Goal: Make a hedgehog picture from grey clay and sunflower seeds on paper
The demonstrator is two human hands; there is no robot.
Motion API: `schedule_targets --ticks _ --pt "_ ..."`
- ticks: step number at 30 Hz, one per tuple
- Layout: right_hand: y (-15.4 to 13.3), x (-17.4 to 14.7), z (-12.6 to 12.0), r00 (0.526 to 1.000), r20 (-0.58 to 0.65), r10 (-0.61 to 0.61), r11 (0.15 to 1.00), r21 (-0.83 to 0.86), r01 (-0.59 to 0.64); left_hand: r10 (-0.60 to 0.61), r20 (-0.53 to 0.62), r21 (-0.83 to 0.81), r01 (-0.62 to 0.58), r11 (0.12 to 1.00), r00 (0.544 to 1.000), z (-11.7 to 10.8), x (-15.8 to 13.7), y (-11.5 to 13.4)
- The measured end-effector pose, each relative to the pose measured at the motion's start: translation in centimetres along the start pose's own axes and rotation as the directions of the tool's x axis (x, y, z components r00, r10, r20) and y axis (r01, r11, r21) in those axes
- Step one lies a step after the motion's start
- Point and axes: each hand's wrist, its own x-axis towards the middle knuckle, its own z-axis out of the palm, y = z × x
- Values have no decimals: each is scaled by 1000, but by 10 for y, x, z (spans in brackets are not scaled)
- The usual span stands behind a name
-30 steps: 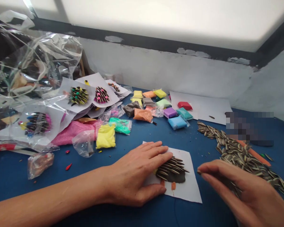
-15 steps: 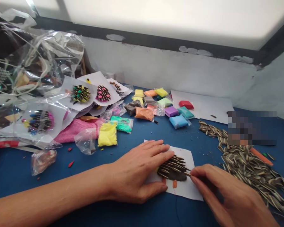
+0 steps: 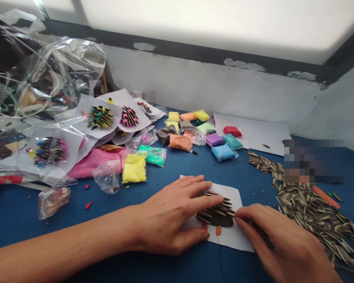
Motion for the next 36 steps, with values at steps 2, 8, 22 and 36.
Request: schedule_targets --ticks 2,8,22,36 --pt "0 -1 0 1000 3 -5 1000 -5 5 -3 4 2 3 1000 1000 0 -1 0" --pt "2 1 4 999 31 -27 999 -26 27 3 1 12 -3 1000 1000 0 0 0" --pt "1 -3 7 998 46 -51 988 -145 57 -18 28 10 18 1000 999 -1 0 1" --pt "52 -9 -28 966 -70 248 827 -503 -249 -11 18 -24 12 1000 1000 -2 0 1"
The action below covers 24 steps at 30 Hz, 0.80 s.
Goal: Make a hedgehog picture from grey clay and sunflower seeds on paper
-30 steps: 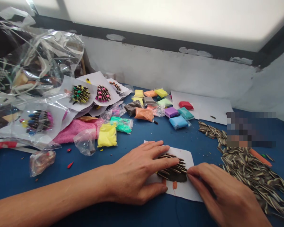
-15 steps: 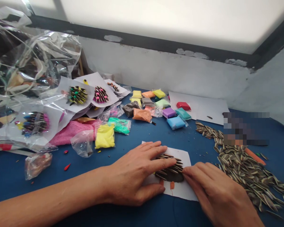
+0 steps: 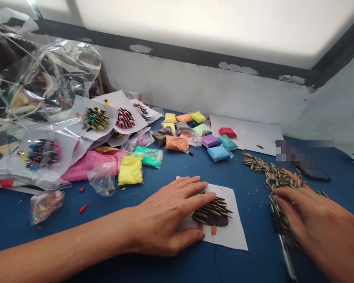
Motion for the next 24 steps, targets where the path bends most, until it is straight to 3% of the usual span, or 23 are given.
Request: schedule_targets --ticks 5,11,18,24 --pt "18 5 12 993 65 -95 993 74 90 -3 -9 -16 3 1000 1000 -1 0 0" --pt "8 11 15 993 5 -114 980 162 111 0 -15 -11 0 1000 1000 0 1 0" --pt "-4 9 17 1000 3 -1 969 248 1 1 0 3 -1 1000 1000 -1 0 0" --pt "-13 8 22 999 34 -21 957 288 10 -6 6 29 6 1000 1000 -1 0 1"
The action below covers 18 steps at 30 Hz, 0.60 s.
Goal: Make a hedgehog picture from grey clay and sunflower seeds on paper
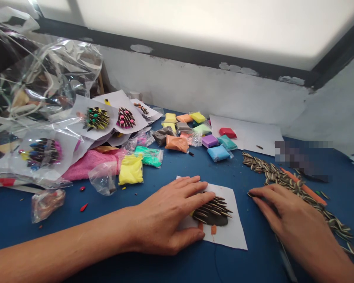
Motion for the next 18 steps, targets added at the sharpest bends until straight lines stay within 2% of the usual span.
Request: schedule_targets --ticks 6,11,14,18 --pt "0 -1 0 999 -10 -30 999 40 31 6 -1 -9 -6 1000 1000 1 1 -1" --pt "0 2 -8 996 -85 -4 999 54 8 14 -7 -6 -14 1000 1000 0 1 -1" --pt "-5 3 -15 996 -84 24 988 155 -10 14 -2 -6 -14 1000 1000 0 0 -1" --pt "-17 3 -19 996 -23 90 944 322 -78 13 -5 -9 -13 1000 1000 3 -1 -3"
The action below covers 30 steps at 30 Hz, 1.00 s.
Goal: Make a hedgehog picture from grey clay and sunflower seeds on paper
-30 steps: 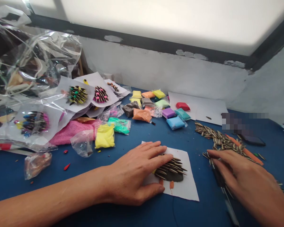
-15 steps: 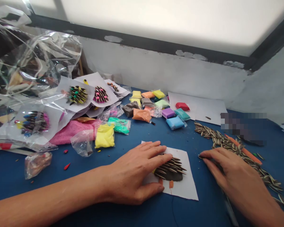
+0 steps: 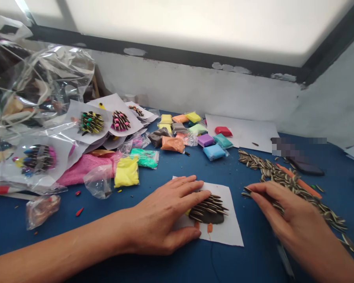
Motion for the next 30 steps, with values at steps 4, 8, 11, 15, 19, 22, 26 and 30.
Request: schedule_targets --ticks 4,8,11,15,19,22,26,30 --pt "-9 -3 3 997 61 37 992 116 -44 -8 8 12 8 1000 1000 1 -1 -2" --pt "-14 -6 4 992 125 17 969 243 -47 -11 30 17 11 1000 999 0 0 -1" --pt "-17 -9 5 992 125 14 969 245 -45 -3 17 10 3 1000 1000 0 1 -1" --pt "-19 -10 5 995 97 37 985 165 -52 -13 34 28 12 1000 999 1 1 -1" --pt "-19 -10 2 997 72 1 997 82 -7 -32 51 45 30 999 998 1 0 -1" --pt "-16 -10 2 998 50 -36 996 79 32 -34 49 40 32 999 998 1 1 -1" --pt "-12 -12 2 996 43 -73 990 120 68 -52 55 51 49 997 997 0 0 0" --pt "-11 -12 3 987 96 -127 984 135 113 -46 62 40 44 998 997 0 0 1"
